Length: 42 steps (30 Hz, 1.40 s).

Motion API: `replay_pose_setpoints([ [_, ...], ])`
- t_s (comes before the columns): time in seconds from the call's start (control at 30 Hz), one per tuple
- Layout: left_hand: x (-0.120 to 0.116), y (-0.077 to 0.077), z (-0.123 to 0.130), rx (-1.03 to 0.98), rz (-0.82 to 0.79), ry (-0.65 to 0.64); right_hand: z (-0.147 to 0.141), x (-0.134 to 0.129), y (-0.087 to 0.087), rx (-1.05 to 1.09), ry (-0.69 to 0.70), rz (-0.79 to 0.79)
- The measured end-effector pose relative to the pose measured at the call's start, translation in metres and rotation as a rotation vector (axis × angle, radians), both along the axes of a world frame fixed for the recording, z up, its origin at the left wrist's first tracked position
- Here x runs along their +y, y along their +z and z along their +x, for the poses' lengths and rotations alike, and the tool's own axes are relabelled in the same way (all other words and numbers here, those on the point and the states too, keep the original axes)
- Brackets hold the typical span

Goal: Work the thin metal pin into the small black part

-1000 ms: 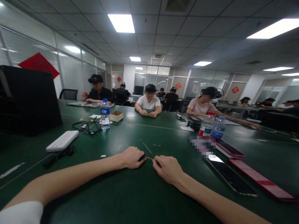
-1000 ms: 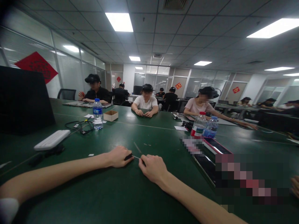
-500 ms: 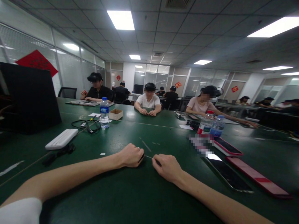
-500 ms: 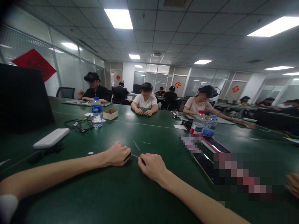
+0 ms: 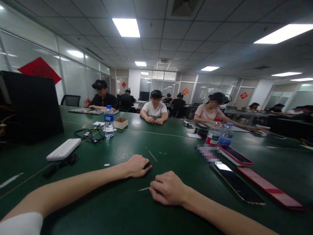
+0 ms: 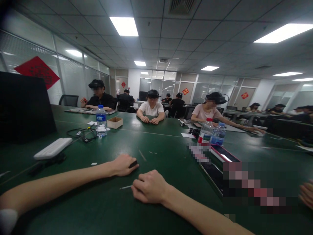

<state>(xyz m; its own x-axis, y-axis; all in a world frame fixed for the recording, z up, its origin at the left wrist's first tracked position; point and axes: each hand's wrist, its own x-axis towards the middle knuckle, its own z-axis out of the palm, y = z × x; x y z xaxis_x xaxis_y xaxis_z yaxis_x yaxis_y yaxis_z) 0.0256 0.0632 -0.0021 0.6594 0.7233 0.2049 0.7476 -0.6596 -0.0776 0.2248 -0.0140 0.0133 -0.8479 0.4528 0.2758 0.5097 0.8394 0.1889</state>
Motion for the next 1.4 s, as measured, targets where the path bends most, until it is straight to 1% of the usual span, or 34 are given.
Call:
replay_pose_setpoints([
  [0.03,0.000,0.000,0.000,-0.003,0.000,-0.010,-0.001,0.000,0.000,0.017,-0.040,-0.020],
  [0.13,0.001,-0.001,-0.002,-0.007,-0.013,-0.032,0.000,0.004,0.003,0.076,-0.235,-0.084],
  [0.2,0.001,-0.002,-0.002,-0.012,-0.024,-0.041,0.003,0.009,0.004,0.081,-0.341,-0.090],
  [0.33,0.001,-0.004,-0.002,-0.004,-0.011,-0.027,0.005,0.015,0.004,0.052,-0.477,-0.054],
  [0.4,0.001,-0.004,-0.002,0.000,-0.001,-0.020,0.005,0.015,0.003,0.045,-0.518,-0.061],
  [0.63,0.001,-0.003,-0.002,-0.022,-0.024,-0.019,0.003,0.012,0.005,0.028,-0.541,-0.126],
  [0.83,0.001,-0.003,-0.004,-0.030,-0.030,-0.036,0.008,0.016,0.005,0.047,-0.484,-0.114],
  [0.9,0.002,-0.003,-0.004,-0.034,-0.046,-0.032,0.009,0.016,0.004,0.055,-0.423,-0.106],
  [1.03,0.005,-0.003,-0.002,-0.025,-0.071,0.022,0.006,0.009,0.002,-0.019,-0.189,-0.057],
  [1.1,0.005,-0.002,-0.001,-0.015,-0.064,0.023,0.003,0.006,0.001,-0.028,-0.122,-0.033],
  [1.13,0.005,-0.002,-0.001,-0.014,-0.058,0.017,0.002,0.004,0.001,-0.017,-0.123,-0.028],
  [1.2,0.004,-0.002,-0.001,-0.015,-0.047,0.006,0.000,0.004,0.001,0.013,-0.188,-0.030],
  [1.33,0.003,-0.002,-0.002,-0.013,-0.045,0.007,0.000,0.006,0.003,0.059,-0.423,-0.059],
  [1.4,0.002,-0.001,-0.003,-0.010,-0.052,0.009,-0.001,0.006,0.004,0.054,-0.502,-0.086],
])
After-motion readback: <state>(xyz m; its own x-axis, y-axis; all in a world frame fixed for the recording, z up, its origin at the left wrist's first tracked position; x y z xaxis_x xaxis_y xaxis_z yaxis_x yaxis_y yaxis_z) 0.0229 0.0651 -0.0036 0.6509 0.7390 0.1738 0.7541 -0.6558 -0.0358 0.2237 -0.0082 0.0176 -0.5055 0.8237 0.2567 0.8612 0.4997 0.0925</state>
